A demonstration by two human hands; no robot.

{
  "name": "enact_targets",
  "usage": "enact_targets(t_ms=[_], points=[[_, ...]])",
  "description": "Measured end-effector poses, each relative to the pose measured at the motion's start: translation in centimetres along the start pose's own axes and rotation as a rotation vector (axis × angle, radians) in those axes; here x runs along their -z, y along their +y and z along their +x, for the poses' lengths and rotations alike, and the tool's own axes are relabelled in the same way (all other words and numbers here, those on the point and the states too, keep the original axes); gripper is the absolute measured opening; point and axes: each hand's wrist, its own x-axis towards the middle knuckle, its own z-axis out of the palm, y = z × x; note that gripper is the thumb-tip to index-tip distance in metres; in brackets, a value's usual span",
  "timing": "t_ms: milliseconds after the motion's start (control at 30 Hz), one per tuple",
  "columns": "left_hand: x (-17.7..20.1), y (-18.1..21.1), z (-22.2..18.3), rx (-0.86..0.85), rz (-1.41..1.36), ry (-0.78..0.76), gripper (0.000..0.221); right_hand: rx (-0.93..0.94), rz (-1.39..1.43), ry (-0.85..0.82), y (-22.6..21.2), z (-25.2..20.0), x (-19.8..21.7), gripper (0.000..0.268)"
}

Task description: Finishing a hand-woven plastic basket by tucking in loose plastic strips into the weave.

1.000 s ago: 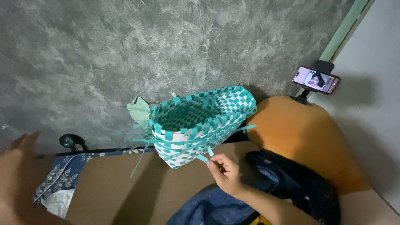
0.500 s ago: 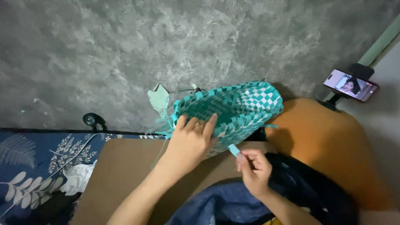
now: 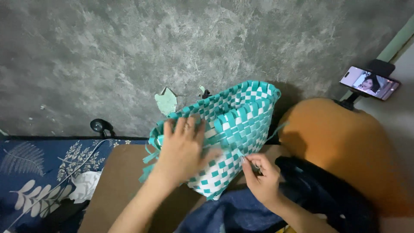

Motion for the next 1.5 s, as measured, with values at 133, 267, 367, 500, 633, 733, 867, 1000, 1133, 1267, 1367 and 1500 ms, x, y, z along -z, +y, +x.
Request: enact_targets(t_ms=[133, 267, 367, 500, 633, 733, 867, 1000, 1133, 1267, 1367, 1500], points=[[-0.7, 2.7, -0.5, -0.039, 0.116, -0.156, 0.134, -0.017, 0.022, -0.009, -0.2, 0.7, -0.1, 0.015], [-2.0, 3.1, -0.2, -0.125, 0.169, -0.432, 0.143, -0.047, 0.067, -0.107, 0.0, 1.1, 0.4, 0.013], [-2.6, 3.0, 0.1, -0.149, 0.100, -0.488, 0.127, -0.043, 0.055, -0.168, 0.5, 1.2, 1.0, 0.013], [-2.8, 3.1, 0.4, -0.188, 0.023, -0.576, 0.105, -0.038, 0.026, -0.293, 1.3, 1.4, 1.9, 0.011], [-3.2, 3.2, 0.4, -0.214, -0.009, -0.557, 0.103, -0.172, 0.037, -0.344, 1.6, 1.1, 2.3, 0.010], [-3.2, 3.6, 0.3, -0.238, -0.041, -0.559, 0.097, -0.148, 0.088, -0.383, 0.7, 1.2, 2.2, 0.011], [-2.5, 3.0, 0.5, -0.201, -0.018, -0.538, 0.105, -0.044, -0.003, -0.280, 0.3, 1.4, 2.1, 0.012], [-2.8, 1.3, 0.4, -0.143, -0.068, -0.525, 0.119, 0.252, -0.151, -0.176, -1.0, 2.4, 1.8, 0.020], [-1.9, 1.9, 0.3, -0.212, -0.034, -0.566, 0.103, 0.255, -0.095, -0.144, -1.0, 1.9, 1.0, 0.016], [-2.7, 2.5, -0.2, -0.226, 0.041, -0.463, 0.112, 0.271, -0.156, -0.117, -1.0, 1.5, 0.8, 0.009], [-2.8, 2.2, -0.4, -0.214, 0.054, -0.410, 0.123, 0.293, -0.369, -0.027, -0.9, 0.9, 0.7, 0.016], [-2.9, 1.6, -0.9, -0.196, 0.065, -0.265, 0.136, 0.245, -0.417, 0.054, -0.2, 0.8, 0.8, 0.026]])
